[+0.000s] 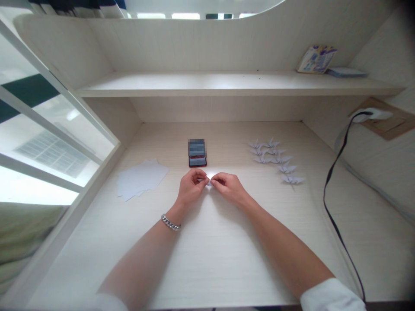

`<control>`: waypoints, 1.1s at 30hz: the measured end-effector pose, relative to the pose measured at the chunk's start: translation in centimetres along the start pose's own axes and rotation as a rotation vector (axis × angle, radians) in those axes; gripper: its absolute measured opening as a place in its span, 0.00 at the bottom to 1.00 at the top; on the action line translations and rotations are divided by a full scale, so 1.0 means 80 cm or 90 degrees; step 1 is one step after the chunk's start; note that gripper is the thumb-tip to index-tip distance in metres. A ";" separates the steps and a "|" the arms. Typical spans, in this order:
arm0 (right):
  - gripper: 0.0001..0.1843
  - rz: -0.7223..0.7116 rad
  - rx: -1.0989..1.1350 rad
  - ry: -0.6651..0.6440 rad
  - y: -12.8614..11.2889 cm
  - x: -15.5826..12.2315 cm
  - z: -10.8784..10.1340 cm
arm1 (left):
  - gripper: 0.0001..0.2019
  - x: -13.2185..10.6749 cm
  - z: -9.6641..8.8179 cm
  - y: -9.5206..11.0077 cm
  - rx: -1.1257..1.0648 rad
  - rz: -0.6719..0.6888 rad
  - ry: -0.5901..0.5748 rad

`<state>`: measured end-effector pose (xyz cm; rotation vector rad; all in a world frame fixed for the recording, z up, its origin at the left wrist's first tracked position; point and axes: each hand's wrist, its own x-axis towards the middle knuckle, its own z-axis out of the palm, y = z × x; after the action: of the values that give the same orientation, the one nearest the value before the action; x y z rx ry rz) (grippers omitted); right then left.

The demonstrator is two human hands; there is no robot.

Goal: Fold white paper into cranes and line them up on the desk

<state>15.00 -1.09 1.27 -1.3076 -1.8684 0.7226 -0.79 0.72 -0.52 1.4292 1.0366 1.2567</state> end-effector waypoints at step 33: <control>0.07 0.047 0.066 -0.027 0.013 0.002 -0.004 | 0.07 0.001 -0.003 -0.001 0.036 -0.035 -0.088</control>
<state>15.77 -0.62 0.65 -1.3094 -1.7984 0.8811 -1.02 0.81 -0.55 1.4982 1.0170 1.0817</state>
